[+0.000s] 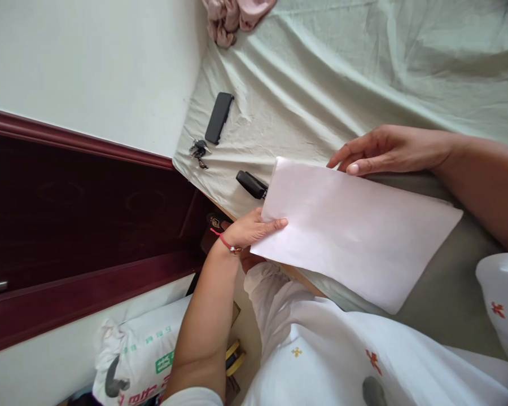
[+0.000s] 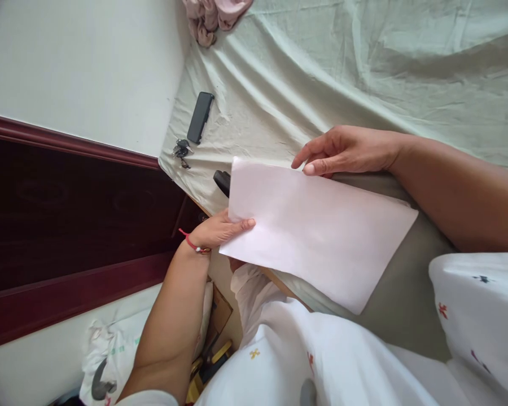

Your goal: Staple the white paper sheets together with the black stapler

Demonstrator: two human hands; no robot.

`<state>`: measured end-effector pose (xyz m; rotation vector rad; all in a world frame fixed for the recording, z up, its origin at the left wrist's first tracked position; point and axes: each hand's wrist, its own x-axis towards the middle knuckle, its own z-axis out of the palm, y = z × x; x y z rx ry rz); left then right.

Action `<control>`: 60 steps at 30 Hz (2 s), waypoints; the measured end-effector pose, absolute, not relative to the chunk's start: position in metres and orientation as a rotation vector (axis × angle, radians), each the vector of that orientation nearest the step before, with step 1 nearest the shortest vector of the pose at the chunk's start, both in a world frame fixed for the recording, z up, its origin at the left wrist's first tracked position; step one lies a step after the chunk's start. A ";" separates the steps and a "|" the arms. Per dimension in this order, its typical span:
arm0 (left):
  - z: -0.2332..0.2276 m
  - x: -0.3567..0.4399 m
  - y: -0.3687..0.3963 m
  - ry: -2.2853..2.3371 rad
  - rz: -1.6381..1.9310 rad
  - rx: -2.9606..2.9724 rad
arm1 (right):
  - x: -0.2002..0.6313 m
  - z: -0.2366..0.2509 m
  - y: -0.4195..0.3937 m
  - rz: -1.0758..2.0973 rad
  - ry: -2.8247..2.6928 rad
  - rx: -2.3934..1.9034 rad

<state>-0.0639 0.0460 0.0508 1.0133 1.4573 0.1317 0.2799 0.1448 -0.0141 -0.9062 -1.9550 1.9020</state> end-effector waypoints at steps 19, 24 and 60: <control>0.030 -0.061 0.034 1.487 0.198 0.960 | 0.269 -0.015 0.144 1.745 -2.308 -0.929; 0.024 -0.071 0.028 1.534 0.299 0.919 | 0.271 -0.016 0.145 1.768 -2.220 -1.016; 0.006 -0.056 0.023 1.845 0.968 0.478 | 0.268 -0.017 0.145 1.417 -2.093 -1.287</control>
